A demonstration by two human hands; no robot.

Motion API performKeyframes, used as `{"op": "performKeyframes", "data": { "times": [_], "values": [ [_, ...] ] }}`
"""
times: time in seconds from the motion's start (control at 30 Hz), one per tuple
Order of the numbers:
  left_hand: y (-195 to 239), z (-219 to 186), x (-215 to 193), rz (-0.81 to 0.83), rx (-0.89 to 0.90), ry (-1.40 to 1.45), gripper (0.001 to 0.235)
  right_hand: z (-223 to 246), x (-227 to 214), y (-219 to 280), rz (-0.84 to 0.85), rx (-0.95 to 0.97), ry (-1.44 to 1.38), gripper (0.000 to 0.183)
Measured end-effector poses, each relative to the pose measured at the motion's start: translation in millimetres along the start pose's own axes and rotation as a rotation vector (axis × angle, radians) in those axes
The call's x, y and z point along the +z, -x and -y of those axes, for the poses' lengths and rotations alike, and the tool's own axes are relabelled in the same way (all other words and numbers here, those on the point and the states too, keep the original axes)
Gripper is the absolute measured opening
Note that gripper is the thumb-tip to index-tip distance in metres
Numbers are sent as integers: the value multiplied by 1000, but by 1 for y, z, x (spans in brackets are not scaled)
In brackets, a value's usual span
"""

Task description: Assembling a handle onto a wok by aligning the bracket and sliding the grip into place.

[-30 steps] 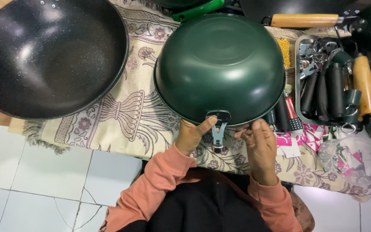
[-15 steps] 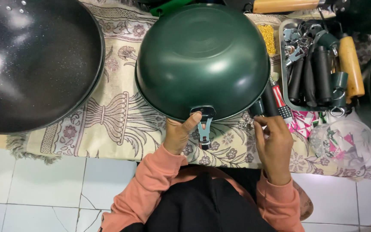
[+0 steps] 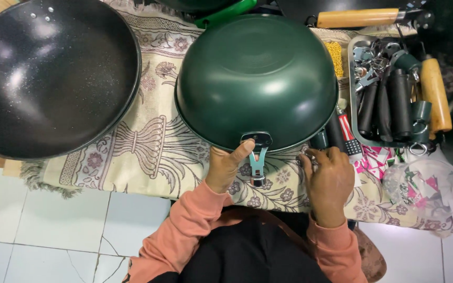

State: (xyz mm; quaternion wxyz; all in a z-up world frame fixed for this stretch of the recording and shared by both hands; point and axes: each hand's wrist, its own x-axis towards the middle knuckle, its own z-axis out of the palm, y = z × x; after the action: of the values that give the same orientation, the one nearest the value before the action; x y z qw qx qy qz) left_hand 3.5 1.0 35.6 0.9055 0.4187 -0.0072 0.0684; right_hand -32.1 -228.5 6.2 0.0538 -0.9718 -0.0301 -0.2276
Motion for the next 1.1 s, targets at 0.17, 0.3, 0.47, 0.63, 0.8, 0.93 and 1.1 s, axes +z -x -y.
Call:
{"op": "performKeyframes", "data": {
  "times": [0.17,0.3,0.47,0.63,0.8,0.93,1.1],
  "values": [
    [0,-4,2,4,6,3,23,4,-1,0,4,0,42,16],
    [-6,-8,2,36,22,-2,27,8,4,2,-5,-20,84,9],
    [-8,-14,5,47,49,1,25,9,5,1,4,-32,18,9],
    [-8,-15,3,62,51,2,23,14,1,-7,3,-19,-189,9],
    [-9,-8,-1,51,40,18,22,42,-10,-17,71,284,-1011,13],
    [-5,-15,7,30,22,41,22,53,12,-19,115,585,-1383,19],
    [-4,-11,4,36,27,25,20,82,17,-42,149,757,-1937,34]
  ]
}}
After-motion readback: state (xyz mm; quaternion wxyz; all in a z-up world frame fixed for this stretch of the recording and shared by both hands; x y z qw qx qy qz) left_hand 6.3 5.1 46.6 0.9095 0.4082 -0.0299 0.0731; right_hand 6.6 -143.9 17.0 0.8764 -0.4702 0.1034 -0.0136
